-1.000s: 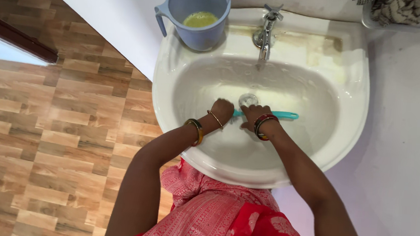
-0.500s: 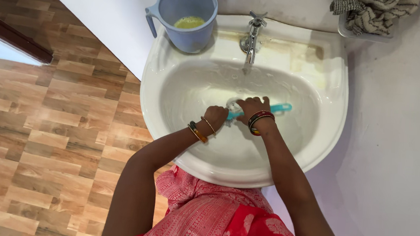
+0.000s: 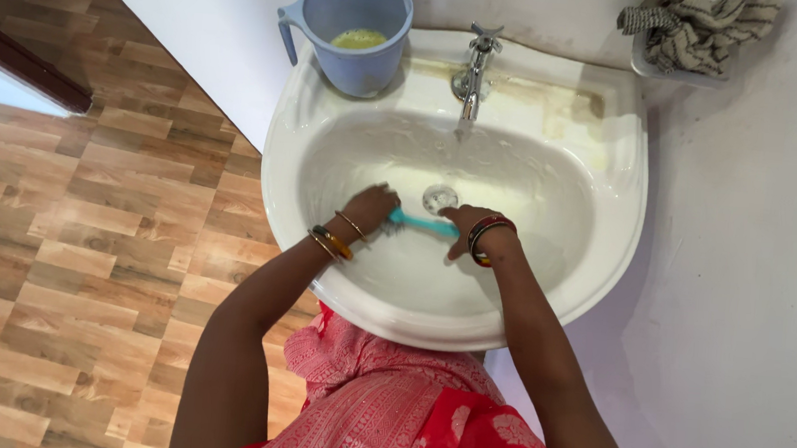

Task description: The person scrubs a white bathroom sink using a blue scrub brush and a yellow cleaning solution from a blue pitcher. They repeatedly dip the brush into the solution and scrub the basin, faucet, and surrounding surfaces while the water runs.

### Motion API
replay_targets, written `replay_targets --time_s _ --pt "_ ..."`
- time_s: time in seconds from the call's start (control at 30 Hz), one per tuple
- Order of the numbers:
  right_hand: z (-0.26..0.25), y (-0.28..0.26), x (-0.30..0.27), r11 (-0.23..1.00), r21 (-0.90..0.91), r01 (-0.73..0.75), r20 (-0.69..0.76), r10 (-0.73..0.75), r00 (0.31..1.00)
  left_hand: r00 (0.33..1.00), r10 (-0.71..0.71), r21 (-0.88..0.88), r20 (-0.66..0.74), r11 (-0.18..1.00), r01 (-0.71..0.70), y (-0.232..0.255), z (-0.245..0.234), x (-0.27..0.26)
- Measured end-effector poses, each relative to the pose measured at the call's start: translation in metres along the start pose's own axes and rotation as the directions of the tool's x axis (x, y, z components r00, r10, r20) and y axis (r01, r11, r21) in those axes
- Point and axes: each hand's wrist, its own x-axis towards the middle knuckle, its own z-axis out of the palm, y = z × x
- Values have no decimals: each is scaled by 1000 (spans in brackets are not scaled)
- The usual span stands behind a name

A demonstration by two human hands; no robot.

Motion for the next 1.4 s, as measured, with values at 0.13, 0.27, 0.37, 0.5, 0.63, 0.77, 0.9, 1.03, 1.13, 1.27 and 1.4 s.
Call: replay_targets --time_s 0.13,0.27,0.37,0.5,0.63,0.77,0.9,1.03,1.13,1.27,1.4 --pt "4 2 -7 999 53 12 2 -12 1000 998 58 -36 27 998 -58 -15 5 0" --pt "10 -3 -13 945 129 299 -262 -259 930 994 -35 29 -107 999 38 -10 -28 0" --pt "7 -15 -41 793 67 605 -507 -495 705 976 -111 -77 185 989 127 37 -84 -13" --pt "4 -37 -93 718 182 672 -621 -446 645 778 18 -298 629 929 219 111 -141 -34" --pt "27 -53 -110 828 76 556 -796 -286 534 817 259 -555 516 827 89 136 -83 -39" --pt "52 -65 -62 450 453 770 -746 -282 603 967 -29 -90 253 995 53 106 -18 -24" --pt "85 -70 -53 492 442 750 -739 -275 615 940 -123 273 319 961 33 96 -10 -16" --pt "103 -29 -82 597 331 731 -720 -340 604 881 100 -179 462 984 -17 155 -17 -33" --pt "90 -12 -86 480 514 711 -664 -302 684 854 182 -161 488 980 -117 169 -33 -27" --pt "56 -11 -93 579 592 560 -601 -146 786 794 -72 -161 604 964 210 148 -35 11" --pt "55 -11 -112 697 299 652 -685 -319 655 865 -89 6 494 995 99 142 -17 32"
